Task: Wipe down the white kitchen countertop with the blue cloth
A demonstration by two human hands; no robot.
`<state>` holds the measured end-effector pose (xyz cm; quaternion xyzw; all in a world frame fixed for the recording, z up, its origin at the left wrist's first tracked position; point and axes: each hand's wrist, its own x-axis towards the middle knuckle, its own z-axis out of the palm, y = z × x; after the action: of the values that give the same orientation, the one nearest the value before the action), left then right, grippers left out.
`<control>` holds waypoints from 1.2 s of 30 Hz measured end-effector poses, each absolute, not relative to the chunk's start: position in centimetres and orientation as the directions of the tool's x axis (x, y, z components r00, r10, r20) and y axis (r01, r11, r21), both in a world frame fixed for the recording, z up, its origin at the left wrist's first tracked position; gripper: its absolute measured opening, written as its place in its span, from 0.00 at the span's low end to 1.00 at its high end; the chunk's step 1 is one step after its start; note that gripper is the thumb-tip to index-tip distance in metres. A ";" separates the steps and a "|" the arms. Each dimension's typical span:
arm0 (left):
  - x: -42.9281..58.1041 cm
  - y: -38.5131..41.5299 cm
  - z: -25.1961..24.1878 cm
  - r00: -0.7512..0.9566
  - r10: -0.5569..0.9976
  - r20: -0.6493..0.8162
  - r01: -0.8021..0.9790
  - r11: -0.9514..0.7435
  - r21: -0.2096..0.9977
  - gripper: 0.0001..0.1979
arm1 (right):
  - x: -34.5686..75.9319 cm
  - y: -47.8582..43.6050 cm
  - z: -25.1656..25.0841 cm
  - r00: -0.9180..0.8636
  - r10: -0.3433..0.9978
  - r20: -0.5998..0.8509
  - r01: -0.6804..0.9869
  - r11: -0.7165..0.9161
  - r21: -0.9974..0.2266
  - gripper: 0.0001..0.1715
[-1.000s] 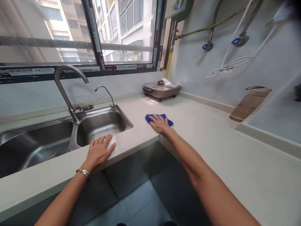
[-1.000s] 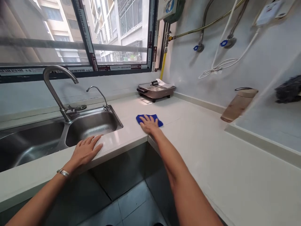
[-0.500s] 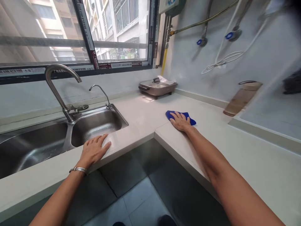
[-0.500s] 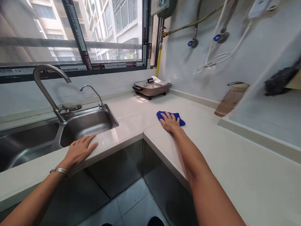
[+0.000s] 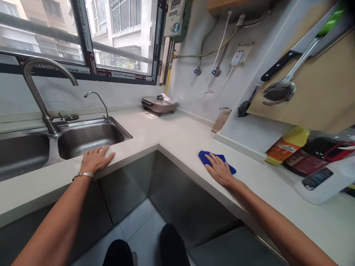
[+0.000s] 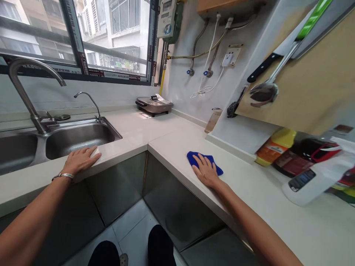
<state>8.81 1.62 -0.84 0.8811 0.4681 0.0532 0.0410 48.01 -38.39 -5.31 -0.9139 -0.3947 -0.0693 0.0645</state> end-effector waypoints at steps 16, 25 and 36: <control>9.2 1.0 0.0 0.570 0.821 0.041 0.807 -0.568 0.158 0.38 | 43.5 -41.6 -5.4 0.394 0.889 0.232 0.918 -0.393 -0.053 0.34; 9.8 2.1 -0.3 0.548 0.836 -0.002 0.832 -0.545 0.104 0.39 | 48.2 -30.9 -3.8 0.405 0.894 0.190 0.913 -0.387 -0.127 0.35; 9.3 3.1 -0.6 0.553 0.832 -0.033 0.830 -0.547 0.110 0.38 | 52.8 -29.4 -3.5 0.582 0.798 0.154 0.811 -0.557 -0.177 0.37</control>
<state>9.33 3.12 -0.55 0.8794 0.4725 0.0116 0.0561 52.78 -29.45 -3.49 -0.8820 -0.4562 -0.0281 0.1147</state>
